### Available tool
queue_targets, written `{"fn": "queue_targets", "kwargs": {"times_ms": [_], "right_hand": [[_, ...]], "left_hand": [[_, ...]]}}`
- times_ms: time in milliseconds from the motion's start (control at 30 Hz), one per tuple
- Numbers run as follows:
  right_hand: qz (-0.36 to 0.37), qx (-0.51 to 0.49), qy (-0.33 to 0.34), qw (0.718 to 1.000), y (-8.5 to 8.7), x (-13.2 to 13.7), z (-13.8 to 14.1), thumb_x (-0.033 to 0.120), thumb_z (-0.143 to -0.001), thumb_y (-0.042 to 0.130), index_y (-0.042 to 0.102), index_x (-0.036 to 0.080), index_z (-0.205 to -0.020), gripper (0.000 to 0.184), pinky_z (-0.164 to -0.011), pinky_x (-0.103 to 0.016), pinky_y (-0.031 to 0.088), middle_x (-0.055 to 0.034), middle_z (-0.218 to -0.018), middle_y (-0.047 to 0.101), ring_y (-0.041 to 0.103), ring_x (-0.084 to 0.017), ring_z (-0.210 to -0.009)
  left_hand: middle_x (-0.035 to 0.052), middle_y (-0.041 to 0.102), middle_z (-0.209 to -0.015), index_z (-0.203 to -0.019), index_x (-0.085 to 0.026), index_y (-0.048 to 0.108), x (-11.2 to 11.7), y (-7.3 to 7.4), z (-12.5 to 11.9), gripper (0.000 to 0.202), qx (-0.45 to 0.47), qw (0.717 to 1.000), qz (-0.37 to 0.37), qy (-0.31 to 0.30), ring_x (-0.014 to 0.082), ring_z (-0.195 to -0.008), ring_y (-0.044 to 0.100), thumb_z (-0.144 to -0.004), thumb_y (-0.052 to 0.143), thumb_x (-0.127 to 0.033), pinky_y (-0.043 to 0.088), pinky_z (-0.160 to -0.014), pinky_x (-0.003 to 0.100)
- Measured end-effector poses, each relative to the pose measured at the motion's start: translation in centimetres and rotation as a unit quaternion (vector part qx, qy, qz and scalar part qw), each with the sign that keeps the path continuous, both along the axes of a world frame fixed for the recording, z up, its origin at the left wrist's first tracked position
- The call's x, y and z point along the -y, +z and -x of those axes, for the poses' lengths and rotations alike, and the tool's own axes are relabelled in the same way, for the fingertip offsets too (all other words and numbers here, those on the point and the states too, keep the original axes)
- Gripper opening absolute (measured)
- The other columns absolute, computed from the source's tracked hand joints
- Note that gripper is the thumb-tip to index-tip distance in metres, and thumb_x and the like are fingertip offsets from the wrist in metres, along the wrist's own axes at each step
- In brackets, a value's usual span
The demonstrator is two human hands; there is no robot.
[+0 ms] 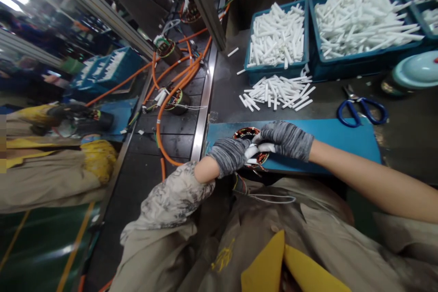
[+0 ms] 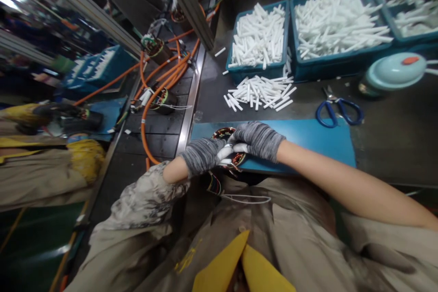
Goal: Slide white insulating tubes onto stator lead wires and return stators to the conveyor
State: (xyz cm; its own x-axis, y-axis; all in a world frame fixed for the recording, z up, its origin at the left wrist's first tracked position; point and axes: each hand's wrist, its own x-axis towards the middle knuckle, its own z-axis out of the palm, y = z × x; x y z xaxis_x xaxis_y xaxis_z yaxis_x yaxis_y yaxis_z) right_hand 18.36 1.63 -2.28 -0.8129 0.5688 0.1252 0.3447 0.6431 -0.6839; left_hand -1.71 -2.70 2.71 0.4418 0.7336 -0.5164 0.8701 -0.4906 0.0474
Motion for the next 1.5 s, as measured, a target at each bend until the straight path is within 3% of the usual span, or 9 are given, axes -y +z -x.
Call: {"fn": "queue_targets", "kwargs": {"times_ms": [133,433,667,800,900,1100,1233,1367,1500], "right_hand": [[0.007,-0.051,0.024,0.998,-1.4,-1.2,-0.9,0.039,-0.095,0.062,0.081,0.017,-0.099,0.030,-0.083,-0.039,0.056,-0.0128,-0.104,0.067,0.063,-0.023,-0.090],[0.030,-0.079,0.036,0.996,-2.3,-1.1,-1.0,0.034,-0.101,0.050,0.079,0.016,-0.101,0.034,-0.094,-0.043,0.052,-0.0130,-0.102,0.069,0.059,-0.024,-0.098],[0.040,-0.100,0.023,0.994,-2.9,-1.4,-1.1,0.042,-0.098,0.055,0.078,0.016,-0.096,0.035,-0.090,-0.044,0.054,-0.0130,-0.098,0.065,0.059,-0.024,-0.092],[0.106,-0.144,-0.024,0.984,-3.5,-0.8,-1.5,0.044,-0.093,0.064,0.075,0.019,-0.099,0.028,-0.090,-0.045,0.055,-0.0092,-0.098,0.066,0.062,-0.023,-0.092],[0.187,-0.179,-0.067,0.963,-3.9,-0.2,-1.7,0.044,-0.087,0.071,0.072,0.019,-0.101,0.029,-0.087,-0.043,0.056,-0.0070,-0.097,0.069,0.066,-0.022,-0.090],[0.249,-0.195,-0.073,0.946,-4.1,-0.4,-1.6,0.043,-0.085,0.072,0.071,0.018,-0.095,0.026,-0.081,-0.039,0.058,-0.0047,-0.092,0.072,0.068,-0.020,-0.085],[0.185,-0.177,-0.074,0.964,-3.5,0.1,-1.6,0.038,-0.090,0.067,0.072,0.017,-0.098,0.023,-0.085,-0.041,0.057,-0.0073,-0.097,0.071,0.068,-0.022,-0.090],[0.045,-0.126,-0.095,0.986,-2.8,1.4,-1.0,0.029,-0.093,0.058,0.073,0.019,-0.102,0.020,-0.090,-0.046,0.055,-0.0097,-0.099,0.069,0.065,-0.024,-0.094],[-0.022,-0.087,-0.114,0.989,-2.4,2.1,-0.4,0.024,-0.090,0.055,0.072,0.017,-0.102,0.021,-0.087,-0.045,0.055,-0.0111,-0.097,0.066,0.063,-0.025,-0.092]], "left_hand": [[0.0158,0.077,-0.102,-0.117,-0.014,0.070,-0.5,0.5,-1.2,0.036,-0.040,0.998,0.037,-0.021,0.0312,-0.089,0.075,-0.103,0.047,-0.038,0.058,-0.077,0.040],[0.0160,0.077,-0.100,-0.110,-0.013,0.073,0.8,-0.2,-2.0,0.040,0.016,0.993,-0.082,0.086,0.0284,-0.091,0.073,-0.103,0.050,-0.045,0.055,-0.080,0.037],[0.0141,0.076,-0.114,-0.119,-0.017,0.073,0.2,0.1,-1.1,0.032,0.041,0.993,-0.112,0.020,0.0299,-0.107,0.069,-0.101,0.055,-0.036,0.049,-0.098,0.045],[0.0081,0.078,-0.112,-0.120,-0.021,0.073,1.3,-0.1,-0.1,0.033,0.077,0.992,-0.053,0.090,0.0237,-0.103,0.072,-0.102,0.054,-0.040,0.052,-0.090,0.033],[0.0111,0.077,-0.109,-0.119,-0.017,0.072,1.7,0.1,-0.8,0.036,0.022,0.991,-0.034,0.128,0.0235,-0.099,0.074,-0.105,0.047,-0.039,0.054,-0.086,0.032],[0.0132,0.076,-0.113,-0.126,-0.015,0.067,-0.6,0.8,-2.7,0.038,-0.024,0.999,0.026,0.030,0.0276,-0.099,0.073,-0.105,0.045,-0.038,0.054,-0.080,0.034],[0.0106,0.077,-0.111,-0.121,-0.015,0.069,-0.4,0.8,-1.8,0.036,0.011,0.998,0.030,0.059,0.0245,-0.099,0.073,-0.105,0.048,-0.039,0.053,-0.082,0.031],[0.0138,0.078,-0.100,-0.110,-0.013,0.073,1.5,0.2,-1.3,0.043,0.041,0.986,-0.113,0.113,0.0286,-0.092,0.074,-0.099,0.056,-0.051,0.053,-0.077,0.036],[0.0168,0.076,-0.090,-0.099,-0.012,0.074,1.5,-0.8,-1.0,0.039,0.037,0.982,-0.186,-0.002,0.0294,-0.084,0.072,-0.103,0.047,-0.038,0.051,-0.075,0.040]]}}
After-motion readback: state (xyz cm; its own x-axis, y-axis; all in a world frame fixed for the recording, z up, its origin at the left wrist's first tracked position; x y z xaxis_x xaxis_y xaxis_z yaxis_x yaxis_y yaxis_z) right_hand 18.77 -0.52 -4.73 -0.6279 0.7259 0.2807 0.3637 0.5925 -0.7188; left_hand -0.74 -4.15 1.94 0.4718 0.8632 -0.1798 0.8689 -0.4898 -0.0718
